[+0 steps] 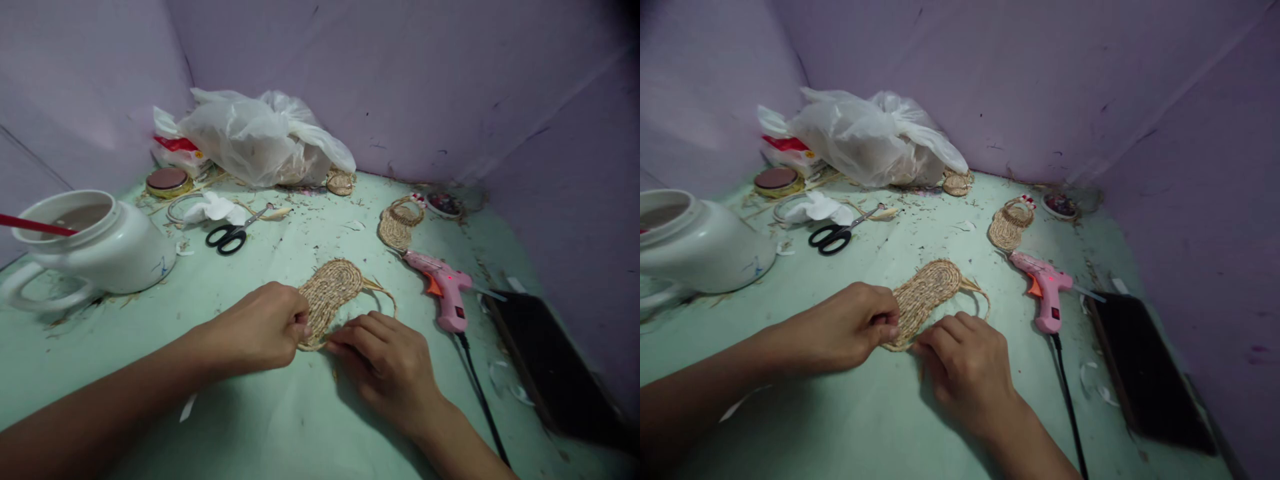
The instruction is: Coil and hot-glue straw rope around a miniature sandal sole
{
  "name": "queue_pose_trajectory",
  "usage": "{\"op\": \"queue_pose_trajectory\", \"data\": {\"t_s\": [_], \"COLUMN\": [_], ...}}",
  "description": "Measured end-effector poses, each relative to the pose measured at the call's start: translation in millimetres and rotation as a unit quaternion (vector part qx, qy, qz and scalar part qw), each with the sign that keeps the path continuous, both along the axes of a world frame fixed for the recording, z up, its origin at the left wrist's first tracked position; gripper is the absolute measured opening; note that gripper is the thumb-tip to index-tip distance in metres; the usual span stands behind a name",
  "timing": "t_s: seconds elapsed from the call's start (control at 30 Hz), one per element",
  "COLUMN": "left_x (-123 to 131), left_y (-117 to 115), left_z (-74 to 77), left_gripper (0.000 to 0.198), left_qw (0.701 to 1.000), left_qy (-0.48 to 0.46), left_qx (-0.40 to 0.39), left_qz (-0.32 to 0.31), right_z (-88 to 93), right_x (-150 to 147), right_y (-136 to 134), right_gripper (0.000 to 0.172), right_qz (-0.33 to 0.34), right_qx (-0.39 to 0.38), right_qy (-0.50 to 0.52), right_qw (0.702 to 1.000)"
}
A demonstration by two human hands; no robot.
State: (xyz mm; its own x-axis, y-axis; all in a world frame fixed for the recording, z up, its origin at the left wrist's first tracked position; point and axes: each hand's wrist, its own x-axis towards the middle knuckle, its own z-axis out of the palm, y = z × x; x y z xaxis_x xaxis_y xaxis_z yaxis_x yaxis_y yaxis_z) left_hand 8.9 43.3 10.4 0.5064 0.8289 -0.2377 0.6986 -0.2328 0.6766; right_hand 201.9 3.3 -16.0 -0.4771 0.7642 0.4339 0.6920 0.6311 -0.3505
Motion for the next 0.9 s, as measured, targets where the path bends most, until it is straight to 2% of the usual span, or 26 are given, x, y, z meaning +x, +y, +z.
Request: {"op": "queue_pose_trajectory", "data": {"t_s": [0.2,0.47,0.63,0.73,0.9], "left_x": [3.2,6.1,4.9,5.4,8.6], "left_y": [-0.8,0.7,2.2,1.9,-5.6], "left_z": [-1.3,-1.7,-2.5,0.3,4.9], "left_gripper": [0.018,0.015,0.016,0.02,0.017], "left_qw": [0.997,0.995,0.994,0.993,0.987], "left_qy": [0.064,0.096,0.101,0.107,0.142], "left_qx": [0.029,0.018,0.019,0.018,0.057], "left_qz": [-0.012,-0.021,-0.031,-0.044,-0.048], "right_z": [-2.1,-8.8,-9.4,-9.9,-8.0], "right_x": [1.7,-0.9,0.6,2.3,4.5], "right_y": [7.2,8.5,10.4,12.9,16.0], "right_gripper": [0.016,0.011,0.01,0.009,0.01], "right_qz": [0.013,-0.035,-0.039,-0.044,-0.025], "right_qx": [0.045,-0.033,-0.07,-0.052,0.036], "right_qy": [-0.036,0.022,0.047,0.04,0.0], "right_qw": [0.998,0.999,0.996,0.997,0.999]}}
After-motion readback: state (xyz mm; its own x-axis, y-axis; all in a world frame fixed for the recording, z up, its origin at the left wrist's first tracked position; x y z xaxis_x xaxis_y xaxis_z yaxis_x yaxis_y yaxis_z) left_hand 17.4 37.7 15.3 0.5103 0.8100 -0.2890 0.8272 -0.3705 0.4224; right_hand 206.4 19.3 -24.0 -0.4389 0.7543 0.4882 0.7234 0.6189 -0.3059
